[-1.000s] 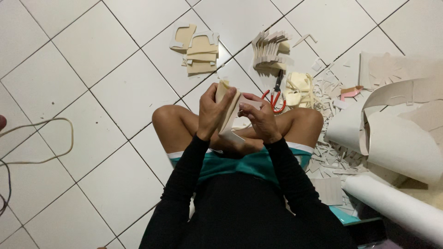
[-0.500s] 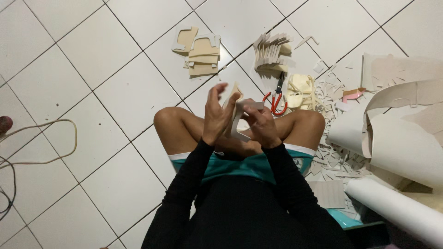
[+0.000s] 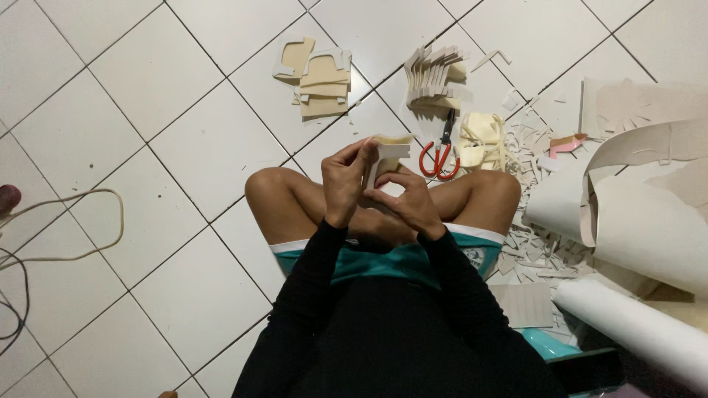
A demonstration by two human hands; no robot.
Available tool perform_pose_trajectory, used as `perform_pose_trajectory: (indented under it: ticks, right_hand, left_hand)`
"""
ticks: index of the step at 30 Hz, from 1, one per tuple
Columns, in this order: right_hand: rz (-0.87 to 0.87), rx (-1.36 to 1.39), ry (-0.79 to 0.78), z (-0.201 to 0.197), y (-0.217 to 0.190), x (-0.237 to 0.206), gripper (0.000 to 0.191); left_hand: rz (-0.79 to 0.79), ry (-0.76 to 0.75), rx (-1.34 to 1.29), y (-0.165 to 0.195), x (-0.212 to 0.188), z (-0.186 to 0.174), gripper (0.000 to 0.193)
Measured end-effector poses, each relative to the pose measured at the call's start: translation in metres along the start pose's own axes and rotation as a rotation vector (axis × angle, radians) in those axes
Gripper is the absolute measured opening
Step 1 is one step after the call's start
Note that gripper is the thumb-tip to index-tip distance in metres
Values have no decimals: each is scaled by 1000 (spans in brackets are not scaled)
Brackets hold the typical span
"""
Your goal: The person sits cross-legged on a tiled floor and cuts curved shapes from thin foam sheets with red-handled scissors. They trim edges off each cutout, bend and flex the pieces, and stack the finished cutouts into a growing pile beside them.
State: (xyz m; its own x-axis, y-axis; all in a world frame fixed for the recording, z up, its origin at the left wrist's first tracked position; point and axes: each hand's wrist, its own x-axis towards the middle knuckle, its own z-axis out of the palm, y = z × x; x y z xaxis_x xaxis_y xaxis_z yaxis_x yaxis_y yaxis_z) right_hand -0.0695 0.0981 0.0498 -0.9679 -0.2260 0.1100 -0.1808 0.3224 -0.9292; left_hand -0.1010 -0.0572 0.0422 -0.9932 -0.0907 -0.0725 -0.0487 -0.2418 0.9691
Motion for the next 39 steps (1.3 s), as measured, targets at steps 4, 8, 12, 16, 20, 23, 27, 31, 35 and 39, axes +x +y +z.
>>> perform_pose_trajectory:
  ticks: [4,8,12,16,20,23,27,31,35,39]
  right_hand:
    - [256,243,66,-3,26,1,24]
    - [238,427,188,-11,42,8,21]
    - [201,394,203,-17,42,10,17]
    - [227,572,199,-16,38,1,25]
    - [278,475,317,-22,52,-11,28]
    - [376,367,429,-33,79,-17,25]
    - [385,241,638,-80,134,-3,19]
    - [259,179,739,-142,196,44,17]
    - [339,27,594,-160,242,88,14]
    - [458,27,508,-145,254,118,15]
  left_hand:
    - [-144,-169,-128,2,5,-11,47]
    - [-151,-296,154,7,-10,-15,38]
    - [-50,-242,247,-1,-23,-8,29]
    - [-19,-151,188,-21,-18,-1,27]
    - [-118,-188,147,-54,-12,15,30]
    - [-279,-252,69,-76,-8,26,33]
    - [-293,-343,159,-98,-7,39,41]
    - [-325,-378,233,-112,-4,33,36]
    - [-330,-327,273,-127,1,18,35]
    - [-354,-267,299,-142,2,-1,34]
